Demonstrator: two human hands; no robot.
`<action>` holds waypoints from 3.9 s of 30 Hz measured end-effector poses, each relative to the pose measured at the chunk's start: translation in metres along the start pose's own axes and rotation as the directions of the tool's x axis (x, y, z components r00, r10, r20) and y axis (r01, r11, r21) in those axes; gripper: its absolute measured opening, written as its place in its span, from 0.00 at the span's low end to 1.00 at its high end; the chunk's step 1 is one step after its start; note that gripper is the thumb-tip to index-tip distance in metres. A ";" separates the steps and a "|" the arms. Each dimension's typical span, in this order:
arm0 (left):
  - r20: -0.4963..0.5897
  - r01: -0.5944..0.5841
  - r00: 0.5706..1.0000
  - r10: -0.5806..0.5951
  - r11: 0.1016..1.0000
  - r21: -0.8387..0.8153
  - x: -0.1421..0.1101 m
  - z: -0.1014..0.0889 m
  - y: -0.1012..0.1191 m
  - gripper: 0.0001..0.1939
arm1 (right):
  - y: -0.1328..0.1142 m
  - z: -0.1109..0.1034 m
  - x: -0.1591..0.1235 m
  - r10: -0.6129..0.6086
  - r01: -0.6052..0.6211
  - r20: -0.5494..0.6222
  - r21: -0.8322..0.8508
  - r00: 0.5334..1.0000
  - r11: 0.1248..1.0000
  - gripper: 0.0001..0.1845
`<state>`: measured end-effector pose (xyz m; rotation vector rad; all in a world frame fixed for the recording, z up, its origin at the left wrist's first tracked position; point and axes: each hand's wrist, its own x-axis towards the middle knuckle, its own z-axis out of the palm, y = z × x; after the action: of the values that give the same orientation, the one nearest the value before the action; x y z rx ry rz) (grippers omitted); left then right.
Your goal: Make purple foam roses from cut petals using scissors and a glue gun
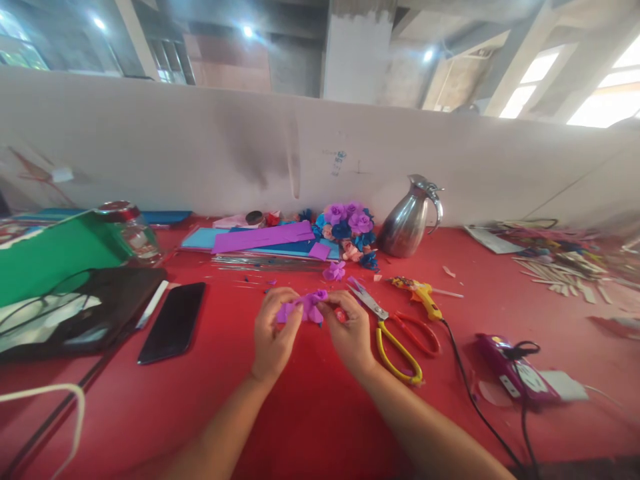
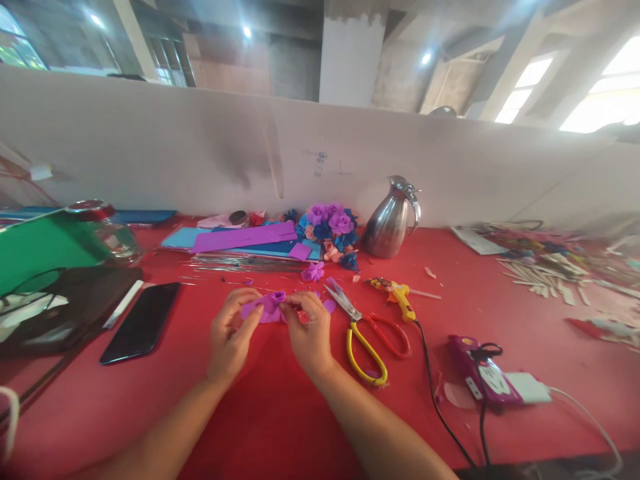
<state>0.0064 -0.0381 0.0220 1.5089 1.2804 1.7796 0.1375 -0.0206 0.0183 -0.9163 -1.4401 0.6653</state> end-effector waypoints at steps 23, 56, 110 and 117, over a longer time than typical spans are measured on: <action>0.005 0.342 0.927 -0.374 0.840 -0.421 0.008 0.004 -0.006 0.09 | 0.016 0.001 -0.003 0.189 -0.206 0.119 0.156 0.975 0.966 0.05; 0.144 0.030 0.989 -0.014 0.994 -0.107 0.005 -0.010 0.002 0.07 | 0.003 -0.006 0.000 -0.086 0.080 0.036 0.154 0.996 0.985 0.11; 0.280 0.425 0.896 -0.345 0.850 -0.312 0.006 0.003 -0.011 0.10 | 0.008 -0.002 0.003 0.284 -0.328 0.183 0.293 0.941 0.898 0.04; 0.280 0.495 0.867 -0.412 0.776 -0.392 0.007 0.005 -0.006 0.11 | 0.003 0.000 0.006 0.361 -0.406 0.185 0.385 0.914 0.829 0.06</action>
<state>0.0077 -0.0276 0.0199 0.9626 0.9463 1.4461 0.1381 -0.0137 0.0188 -0.8417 -1.1383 1.2892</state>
